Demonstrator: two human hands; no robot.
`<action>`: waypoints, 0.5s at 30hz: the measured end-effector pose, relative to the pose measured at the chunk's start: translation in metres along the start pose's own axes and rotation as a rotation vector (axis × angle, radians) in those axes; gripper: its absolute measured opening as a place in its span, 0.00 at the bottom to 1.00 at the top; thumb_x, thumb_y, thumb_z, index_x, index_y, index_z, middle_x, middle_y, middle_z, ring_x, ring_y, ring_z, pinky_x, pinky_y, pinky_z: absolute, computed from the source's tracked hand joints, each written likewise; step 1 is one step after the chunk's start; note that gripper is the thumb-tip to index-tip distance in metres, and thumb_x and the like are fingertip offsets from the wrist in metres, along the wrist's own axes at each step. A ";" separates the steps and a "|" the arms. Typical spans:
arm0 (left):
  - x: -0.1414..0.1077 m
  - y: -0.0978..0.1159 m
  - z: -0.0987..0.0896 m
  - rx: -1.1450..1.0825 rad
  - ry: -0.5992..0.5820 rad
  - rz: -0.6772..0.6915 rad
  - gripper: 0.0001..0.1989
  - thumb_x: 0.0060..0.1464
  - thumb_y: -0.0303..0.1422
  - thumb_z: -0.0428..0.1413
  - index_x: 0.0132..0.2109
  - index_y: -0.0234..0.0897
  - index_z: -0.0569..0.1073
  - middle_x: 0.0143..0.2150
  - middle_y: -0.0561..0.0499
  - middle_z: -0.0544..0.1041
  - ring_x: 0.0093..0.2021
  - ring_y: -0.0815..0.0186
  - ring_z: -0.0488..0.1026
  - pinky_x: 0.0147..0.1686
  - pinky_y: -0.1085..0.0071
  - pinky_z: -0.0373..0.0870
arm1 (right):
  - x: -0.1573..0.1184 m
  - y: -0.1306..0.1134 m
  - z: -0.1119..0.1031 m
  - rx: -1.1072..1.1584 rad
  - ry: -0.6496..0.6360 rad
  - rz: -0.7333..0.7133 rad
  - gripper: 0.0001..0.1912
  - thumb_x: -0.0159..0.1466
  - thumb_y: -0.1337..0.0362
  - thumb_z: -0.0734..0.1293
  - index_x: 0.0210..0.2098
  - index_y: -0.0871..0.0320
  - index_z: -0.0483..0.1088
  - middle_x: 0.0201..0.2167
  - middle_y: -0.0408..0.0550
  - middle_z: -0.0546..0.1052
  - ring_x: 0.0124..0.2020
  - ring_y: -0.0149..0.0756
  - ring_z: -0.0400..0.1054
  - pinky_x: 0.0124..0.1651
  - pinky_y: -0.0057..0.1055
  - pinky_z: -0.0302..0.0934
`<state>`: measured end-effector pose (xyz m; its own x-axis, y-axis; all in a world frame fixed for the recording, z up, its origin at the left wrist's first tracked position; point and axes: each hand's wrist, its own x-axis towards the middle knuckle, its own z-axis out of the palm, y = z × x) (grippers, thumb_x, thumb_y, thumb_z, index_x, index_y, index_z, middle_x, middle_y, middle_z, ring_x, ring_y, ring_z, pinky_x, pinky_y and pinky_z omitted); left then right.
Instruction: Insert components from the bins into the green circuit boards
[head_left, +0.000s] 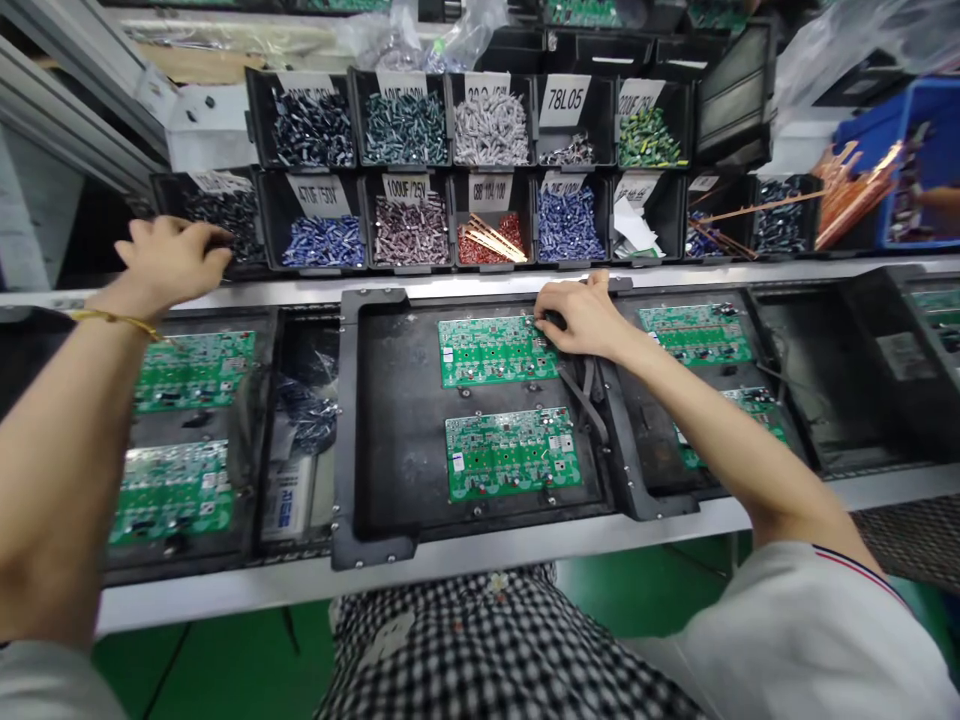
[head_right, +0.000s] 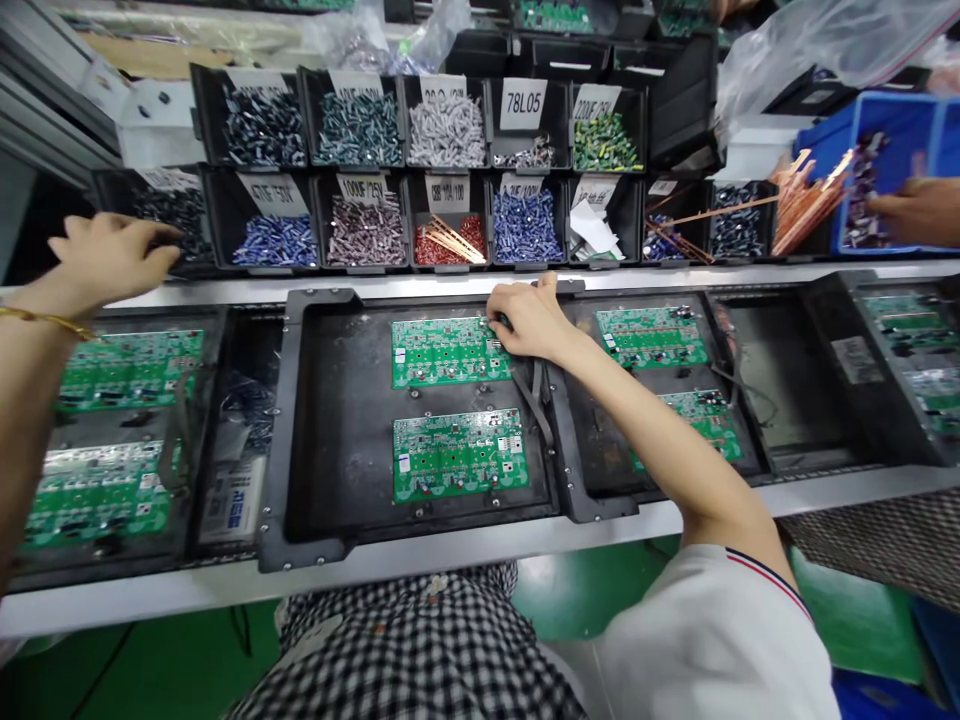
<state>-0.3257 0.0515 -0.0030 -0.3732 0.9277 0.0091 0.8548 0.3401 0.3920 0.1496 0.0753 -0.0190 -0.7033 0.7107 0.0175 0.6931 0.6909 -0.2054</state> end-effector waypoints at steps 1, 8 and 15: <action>0.005 0.001 0.001 0.041 -0.015 -0.007 0.15 0.51 0.35 0.60 0.42 0.27 0.72 0.57 0.45 0.66 0.60 0.47 0.46 0.57 0.39 0.32 | 0.000 0.000 0.000 -0.011 0.008 0.002 0.09 0.56 0.65 0.57 0.31 0.59 0.68 0.34 0.48 0.73 0.37 0.41 0.62 0.41 0.40 0.40; 0.047 0.000 0.021 -0.017 -0.079 -0.124 0.08 0.48 0.18 0.56 0.23 0.26 0.67 0.28 0.55 0.69 0.51 0.64 0.62 0.61 0.54 0.39 | -0.001 0.001 0.001 -0.015 0.001 -0.018 0.09 0.56 0.65 0.57 0.32 0.59 0.68 0.34 0.47 0.73 0.38 0.42 0.63 0.42 0.41 0.40; 0.044 0.003 0.022 -0.088 0.200 0.041 0.08 0.54 0.23 0.55 0.27 0.27 0.69 0.22 0.59 0.63 0.36 0.72 0.63 0.59 0.69 0.46 | 0.001 0.001 0.000 0.011 -0.004 -0.012 0.09 0.56 0.65 0.57 0.31 0.59 0.68 0.33 0.47 0.73 0.38 0.42 0.63 0.42 0.40 0.40</action>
<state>-0.3316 0.0966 -0.0217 -0.4101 0.8885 0.2059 0.8392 0.2793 0.4666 0.1498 0.0767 -0.0194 -0.7121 0.7019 0.0157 0.6829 0.6978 -0.2162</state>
